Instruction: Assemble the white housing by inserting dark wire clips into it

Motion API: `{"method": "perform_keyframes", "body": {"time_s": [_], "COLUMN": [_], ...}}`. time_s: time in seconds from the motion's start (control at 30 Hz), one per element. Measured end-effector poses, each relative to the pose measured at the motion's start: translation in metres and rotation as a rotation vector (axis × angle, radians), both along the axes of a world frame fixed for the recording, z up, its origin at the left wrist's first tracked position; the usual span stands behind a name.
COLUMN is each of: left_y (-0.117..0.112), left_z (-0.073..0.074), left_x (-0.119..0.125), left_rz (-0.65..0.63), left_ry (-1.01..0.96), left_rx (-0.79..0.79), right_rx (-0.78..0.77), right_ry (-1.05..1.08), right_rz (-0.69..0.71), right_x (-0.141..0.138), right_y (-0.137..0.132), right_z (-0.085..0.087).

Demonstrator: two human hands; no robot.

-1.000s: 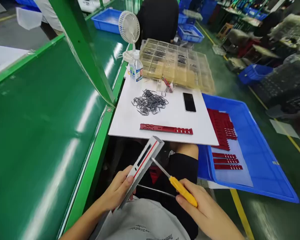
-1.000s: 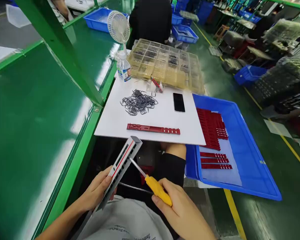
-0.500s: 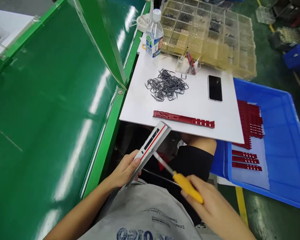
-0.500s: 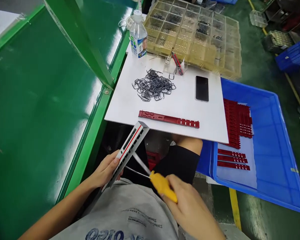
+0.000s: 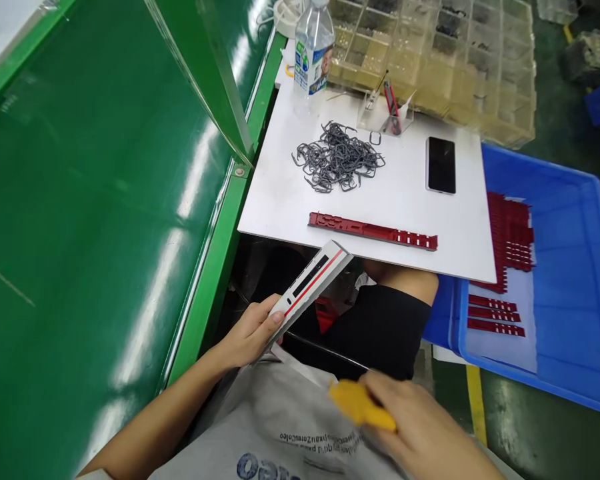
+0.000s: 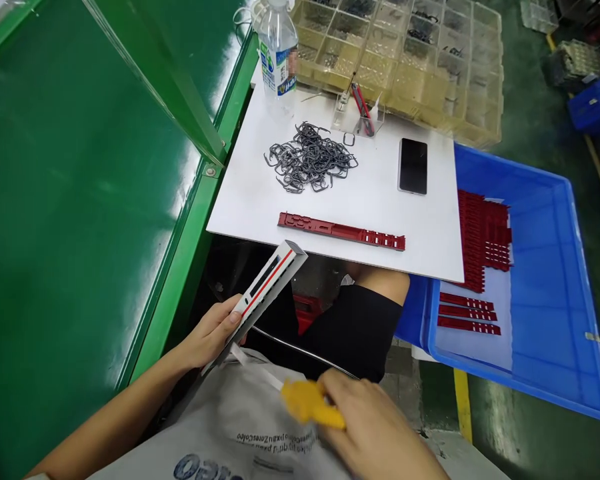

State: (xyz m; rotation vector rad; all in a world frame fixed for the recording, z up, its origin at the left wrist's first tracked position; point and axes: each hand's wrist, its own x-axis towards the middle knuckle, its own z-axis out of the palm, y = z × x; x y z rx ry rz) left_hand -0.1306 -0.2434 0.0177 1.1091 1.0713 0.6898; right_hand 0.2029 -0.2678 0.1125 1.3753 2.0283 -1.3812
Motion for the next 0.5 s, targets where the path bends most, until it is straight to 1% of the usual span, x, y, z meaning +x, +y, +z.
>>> {"method": "perform_keyframes", "body": {"time_s": [0.07, 0.1, 0.13, 0.2, 0.23, 0.27, 0.37, 0.4, 0.5], "left_y": [0.0002, 0.0002, 0.0001, -0.0001, -0.0004, -0.0006, -0.0014, -0.0014, -0.001], "left_z": [0.0001, 0.0002, 0.0004, 0.0007, 0.0008, 0.0009, 0.0008, 0.0006, 0.0002], "left_x": [0.0, -0.0001, -0.0003, -0.0008, -0.001, -0.0011, -0.0003, 0.0002, 0.0017], "left_rz": [-0.019, -0.022, -0.021, -0.016, -0.017, -0.023, -0.031, -0.025, 0.001], "left_ry": [0.006, 0.005, 0.002, 0.004, 0.006, 0.01, 0.015, 0.017, 0.044], "left_rx": [-0.008, -0.015, -0.02, -0.015, -0.012, -0.009, -0.017, -0.023, -0.025], "right_rx": [0.078, 0.083, 0.064, -0.002, -0.013, 0.006, 0.104, 0.111, 0.071], "right_ry": [-0.017, -0.026, -0.031, -0.033, -0.032, -0.031, -0.02, -0.014, 0.004], "right_rz": [-0.118, -0.123, -0.085, 0.034, 0.052, 0.021, -0.171, -0.186, -0.104], "right_x": [0.0032, 0.0044, 0.005, 0.005, 0.005, 0.0054, 0.0089, 0.01, 0.01], "right_y": [0.0015, 0.0021, 0.0025, 0.0023, 0.0021, 0.002, 0.0033, 0.004, 0.0049], "right_z": [-0.0006, -0.0014, -0.0024, -0.0049, -0.006, -0.0067, -0.0058, -0.0047, -0.0011]}}
